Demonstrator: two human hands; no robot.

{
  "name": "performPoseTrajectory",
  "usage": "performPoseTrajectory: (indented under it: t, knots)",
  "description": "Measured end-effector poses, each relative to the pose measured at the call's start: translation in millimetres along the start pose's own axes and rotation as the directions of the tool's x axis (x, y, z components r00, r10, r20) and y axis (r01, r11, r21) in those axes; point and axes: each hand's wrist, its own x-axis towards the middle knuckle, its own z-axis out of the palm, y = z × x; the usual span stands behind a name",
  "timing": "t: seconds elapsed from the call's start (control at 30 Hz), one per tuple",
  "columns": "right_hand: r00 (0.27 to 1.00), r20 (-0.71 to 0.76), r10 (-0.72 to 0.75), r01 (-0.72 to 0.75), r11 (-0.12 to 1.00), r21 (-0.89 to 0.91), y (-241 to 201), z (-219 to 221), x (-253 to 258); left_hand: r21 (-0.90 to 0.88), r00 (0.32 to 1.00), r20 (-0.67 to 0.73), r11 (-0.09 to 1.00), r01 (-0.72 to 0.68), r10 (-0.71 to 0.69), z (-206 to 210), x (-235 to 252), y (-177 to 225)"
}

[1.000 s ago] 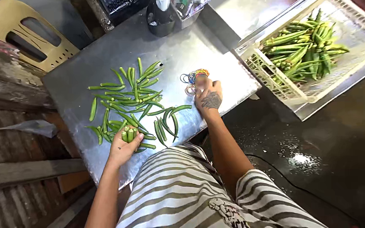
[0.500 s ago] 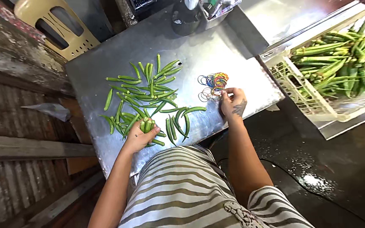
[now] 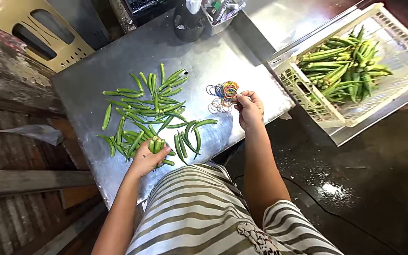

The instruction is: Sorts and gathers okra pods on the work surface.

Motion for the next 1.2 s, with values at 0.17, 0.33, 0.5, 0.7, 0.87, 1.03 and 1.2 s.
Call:
performPoseTrajectory:
  t: [0.17, 0.33, 0.5, 0.7, 0.87, 1.03, 1.2]
  knots:
    - [0.983, 0.169, -0.067, 0.026, 0.971, 0.236, -11, 4, -18, 0.037, 1.0, 0.008, 0.999, 0.01, -0.01, -2, 2, 2]
    - [0.902, 0.408, -0.138, 0.098, 0.988, 0.117, -14, 27, -46, 0.185, 1.0, 0.014, 0.983, 0.004, -0.006, 2, 3, 8]
    - [0.595, 0.799, -0.092, 0.328, 0.935, -0.136, -9, 81, -93, 0.556, 0.998, -0.007, 0.829, 0.056, -0.063, 16, 5, 28]
    - [0.353, 0.922, 0.157, 0.706, 0.602, -0.373, -14, 122, -122, 0.825, 0.987, -0.098, 0.544, 0.154, -0.131, 29, -2, 54]
    - [0.128, 0.947, 0.294, 0.486, 0.814, -0.319, -15, 101, -113, 0.539, 0.99, -0.046, 0.831, 0.139, -0.135, 22, -14, 48]
    - [0.116, 0.991, -0.06, -0.279, 0.956, 0.091, -5, 68, -109, -0.131, 0.996, -0.046, 0.988, -0.086, 0.081, 31, -20, 29]
    - [0.581, 0.779, -0.236, -0.551, 0.59, 0.59, 2, 86, -141, -0.357, 0.904, -0.104, 0.833, -0.422, 0.414, 53, -16, 36]
